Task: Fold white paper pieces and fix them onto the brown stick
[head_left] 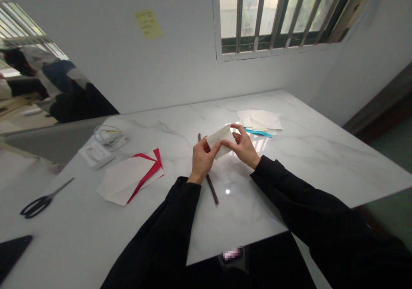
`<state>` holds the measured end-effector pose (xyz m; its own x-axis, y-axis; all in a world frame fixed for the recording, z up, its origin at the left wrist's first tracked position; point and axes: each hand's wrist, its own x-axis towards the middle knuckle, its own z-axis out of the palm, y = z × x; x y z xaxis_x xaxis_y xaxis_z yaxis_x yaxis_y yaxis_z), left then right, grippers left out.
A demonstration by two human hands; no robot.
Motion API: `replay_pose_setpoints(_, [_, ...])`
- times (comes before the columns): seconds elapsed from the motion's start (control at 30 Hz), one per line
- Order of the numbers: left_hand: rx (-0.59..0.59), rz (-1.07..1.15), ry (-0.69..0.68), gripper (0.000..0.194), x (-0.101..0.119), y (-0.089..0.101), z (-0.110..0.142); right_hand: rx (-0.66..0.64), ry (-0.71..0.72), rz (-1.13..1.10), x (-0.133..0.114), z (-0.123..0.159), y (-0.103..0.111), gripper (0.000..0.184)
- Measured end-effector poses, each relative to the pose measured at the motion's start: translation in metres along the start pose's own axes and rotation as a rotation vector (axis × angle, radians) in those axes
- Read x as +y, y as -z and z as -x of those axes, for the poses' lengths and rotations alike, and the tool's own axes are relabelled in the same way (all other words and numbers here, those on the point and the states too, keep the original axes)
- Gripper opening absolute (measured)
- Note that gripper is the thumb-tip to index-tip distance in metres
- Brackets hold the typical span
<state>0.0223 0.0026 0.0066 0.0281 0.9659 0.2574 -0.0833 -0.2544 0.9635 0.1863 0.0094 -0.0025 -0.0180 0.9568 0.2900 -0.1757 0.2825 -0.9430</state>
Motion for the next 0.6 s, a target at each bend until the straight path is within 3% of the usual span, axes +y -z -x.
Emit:
replay_pose_setpoints(0.13, [-0.004, 0.029, -0.015, 0.043, 0.0019, -0.0008, 0.0009, -0.03, 0.004, -0.009, -0.0004, -0.0005, 0.0004, 0.074])
replay_pose_setpoints(0.33, [-0.032, 0.063, -0.053, 0.04, 0.0025, -0.0001, 0.001, -0.099, 0.015, -0.01, -0.0055, -0.0015, 0.0041, 0.045])
replay_pose_setpoints(0.53, [-0.061, 0.082, -0.079, 0.036, 0.0071, 0.0003, 0.0027, -0.126, 0.036, -0.011, -0.0062, -0.0006, 0.0075, 0.046])
replay_pose_setpoints(0.6, [-0.056, 0.085, -0.084, 0.036, 0.0074, 0.0003, 0.0027, -0.053, 0.105, 0.075, -0.0063, 0.0015, 0.0067, 0.052])
